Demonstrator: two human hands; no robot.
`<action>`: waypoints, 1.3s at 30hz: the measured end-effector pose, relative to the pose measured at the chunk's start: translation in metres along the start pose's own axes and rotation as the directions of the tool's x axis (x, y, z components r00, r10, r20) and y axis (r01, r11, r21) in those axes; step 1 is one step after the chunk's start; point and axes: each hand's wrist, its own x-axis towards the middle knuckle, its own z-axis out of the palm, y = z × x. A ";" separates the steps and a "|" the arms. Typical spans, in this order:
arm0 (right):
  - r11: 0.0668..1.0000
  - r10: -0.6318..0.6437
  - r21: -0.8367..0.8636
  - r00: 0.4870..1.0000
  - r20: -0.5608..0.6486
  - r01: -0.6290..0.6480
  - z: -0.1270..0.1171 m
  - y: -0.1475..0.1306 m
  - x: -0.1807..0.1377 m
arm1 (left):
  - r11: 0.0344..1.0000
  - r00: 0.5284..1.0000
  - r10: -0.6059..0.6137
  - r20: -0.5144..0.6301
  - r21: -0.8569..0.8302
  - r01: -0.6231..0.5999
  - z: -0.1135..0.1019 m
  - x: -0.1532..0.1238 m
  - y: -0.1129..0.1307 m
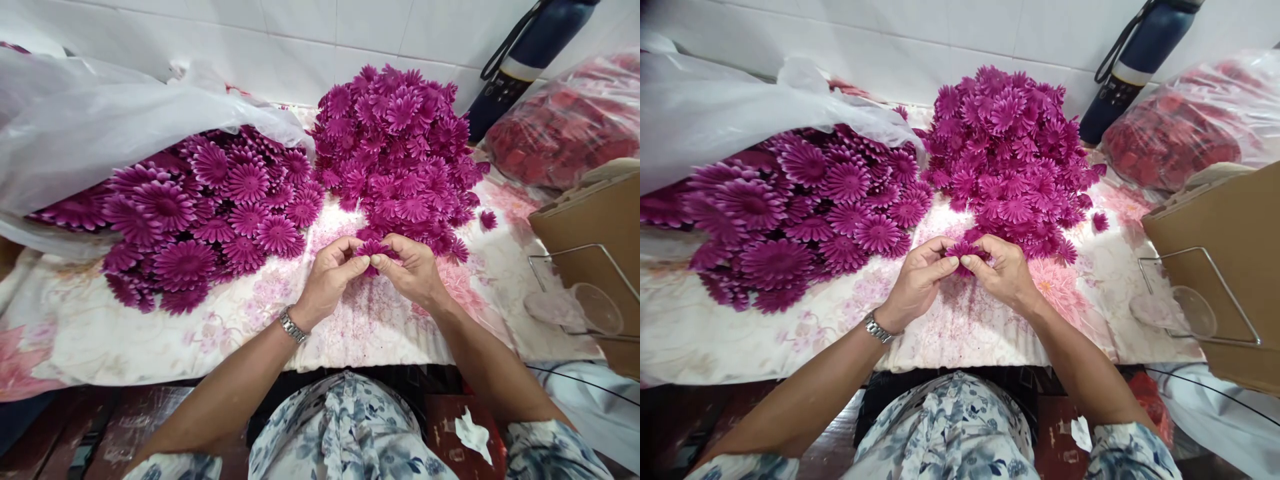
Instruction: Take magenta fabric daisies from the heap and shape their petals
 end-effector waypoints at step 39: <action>0.935 -0.266 -0.239 0.964 0.011 0.260 -0.012 -0.014 -0.043 | 0.946 0.954 -0.291 -0.075 -0.173 0.275 0.021 -0.061 -0.005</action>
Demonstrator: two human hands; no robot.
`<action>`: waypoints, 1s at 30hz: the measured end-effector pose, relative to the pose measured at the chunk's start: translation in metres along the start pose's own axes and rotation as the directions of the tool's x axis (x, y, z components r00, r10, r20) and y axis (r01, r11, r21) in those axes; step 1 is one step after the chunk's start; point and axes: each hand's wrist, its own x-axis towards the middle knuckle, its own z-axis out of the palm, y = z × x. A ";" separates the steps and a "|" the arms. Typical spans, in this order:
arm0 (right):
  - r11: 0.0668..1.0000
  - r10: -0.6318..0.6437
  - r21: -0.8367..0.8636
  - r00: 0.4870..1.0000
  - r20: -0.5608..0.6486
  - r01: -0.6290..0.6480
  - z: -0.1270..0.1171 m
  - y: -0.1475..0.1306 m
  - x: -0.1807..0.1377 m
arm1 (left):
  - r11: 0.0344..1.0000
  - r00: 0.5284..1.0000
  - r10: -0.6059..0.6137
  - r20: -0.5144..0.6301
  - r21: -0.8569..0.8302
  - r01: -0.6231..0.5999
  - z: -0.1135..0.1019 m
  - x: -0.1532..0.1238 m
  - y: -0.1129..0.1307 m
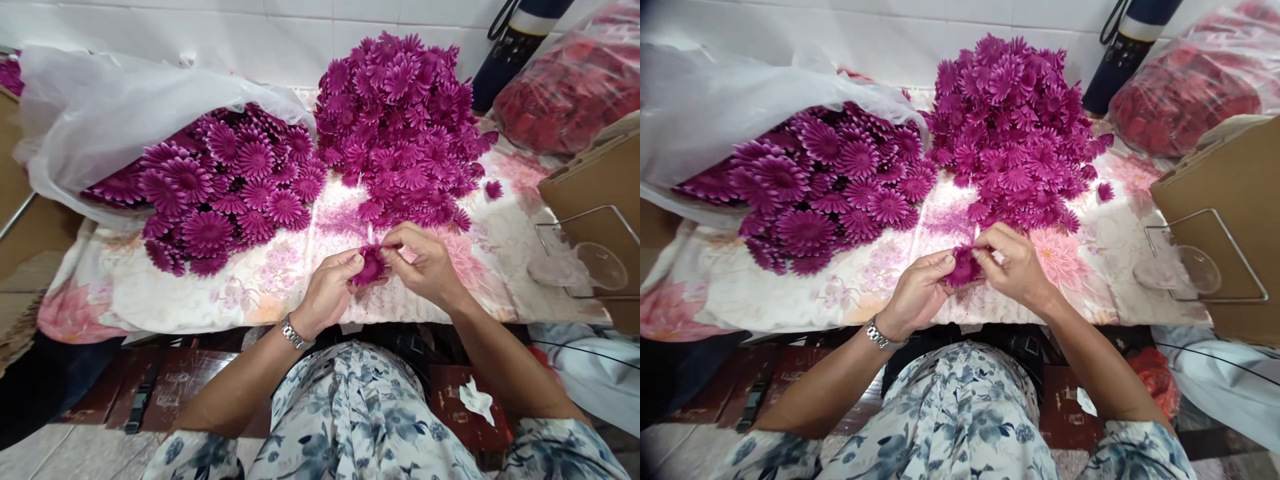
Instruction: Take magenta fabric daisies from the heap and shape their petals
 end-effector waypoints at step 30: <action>0.967 -0.174 -0.163 0.976 0.134 0.195 0.027 0.005 -0.009 | 0.997 0.997 -0.023 -0.071 -0.069 0.018 -0.005 0.005 -0.015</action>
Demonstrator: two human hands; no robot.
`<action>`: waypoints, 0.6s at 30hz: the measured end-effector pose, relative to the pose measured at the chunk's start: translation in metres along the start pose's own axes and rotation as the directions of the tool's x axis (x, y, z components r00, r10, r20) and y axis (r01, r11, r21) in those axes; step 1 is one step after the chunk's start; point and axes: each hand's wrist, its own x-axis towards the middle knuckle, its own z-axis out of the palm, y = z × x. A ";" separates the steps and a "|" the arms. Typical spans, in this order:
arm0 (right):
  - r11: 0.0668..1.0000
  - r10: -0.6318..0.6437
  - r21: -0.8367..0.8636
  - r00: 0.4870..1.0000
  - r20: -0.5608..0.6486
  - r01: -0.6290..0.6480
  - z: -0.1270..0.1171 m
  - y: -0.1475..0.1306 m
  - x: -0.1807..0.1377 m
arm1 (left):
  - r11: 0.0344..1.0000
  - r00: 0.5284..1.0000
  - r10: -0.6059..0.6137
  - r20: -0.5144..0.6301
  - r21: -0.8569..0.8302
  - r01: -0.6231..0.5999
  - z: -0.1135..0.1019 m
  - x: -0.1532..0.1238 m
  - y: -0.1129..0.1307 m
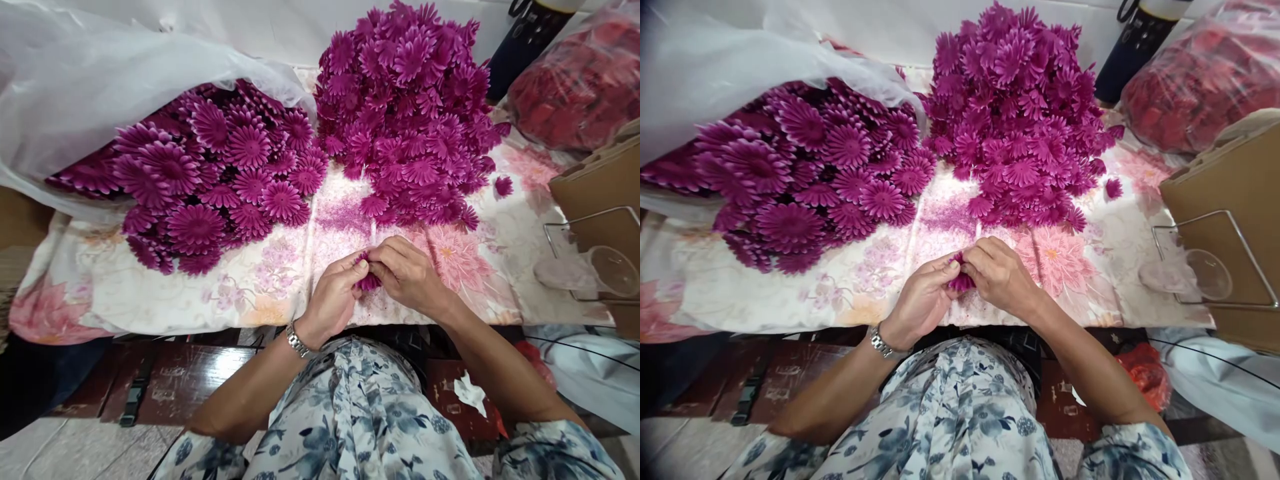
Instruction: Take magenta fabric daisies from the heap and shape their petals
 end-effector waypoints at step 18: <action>0.999 0.032 0.017 0.998 -0.050 -0.031 0.007 -0.010 0.000 | 0.994 1.000 0.023 -0.013 -0.106 -0.024 -0.004 -0.002 0.002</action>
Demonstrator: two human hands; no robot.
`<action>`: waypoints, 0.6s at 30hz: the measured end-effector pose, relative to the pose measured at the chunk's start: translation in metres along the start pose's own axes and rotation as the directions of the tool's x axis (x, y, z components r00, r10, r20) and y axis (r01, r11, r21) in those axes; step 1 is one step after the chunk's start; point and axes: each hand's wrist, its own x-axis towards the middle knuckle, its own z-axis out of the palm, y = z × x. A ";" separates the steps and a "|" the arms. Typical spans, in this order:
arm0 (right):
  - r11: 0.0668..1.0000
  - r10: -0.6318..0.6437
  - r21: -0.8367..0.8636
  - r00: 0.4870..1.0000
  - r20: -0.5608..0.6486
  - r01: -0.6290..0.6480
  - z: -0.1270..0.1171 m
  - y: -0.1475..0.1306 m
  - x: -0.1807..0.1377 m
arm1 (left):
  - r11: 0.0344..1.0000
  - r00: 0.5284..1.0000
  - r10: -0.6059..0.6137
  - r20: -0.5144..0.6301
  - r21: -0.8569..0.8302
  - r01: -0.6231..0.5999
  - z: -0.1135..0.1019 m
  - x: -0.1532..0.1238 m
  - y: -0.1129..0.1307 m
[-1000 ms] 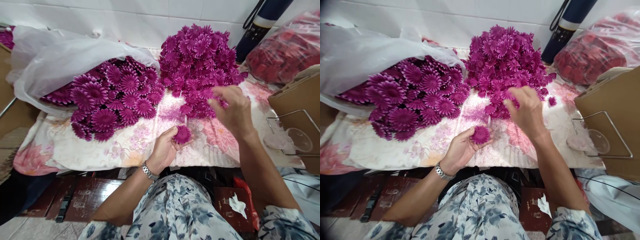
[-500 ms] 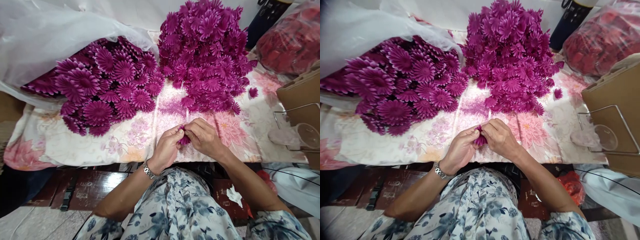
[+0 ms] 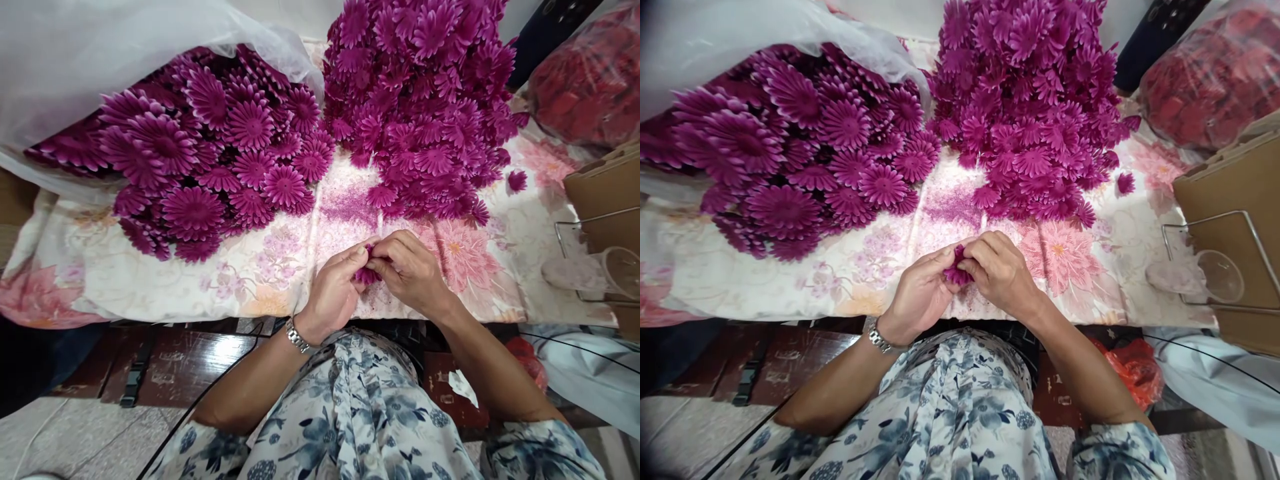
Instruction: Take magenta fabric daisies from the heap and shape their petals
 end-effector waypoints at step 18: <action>0.930 -0.114 -0.365 0.975 -0.190 0.038 -0.027 0.024 0.020 | 1.000 0.999 0.010 -0.031 -0.001 -0.010 -0.008 -0.006 0.001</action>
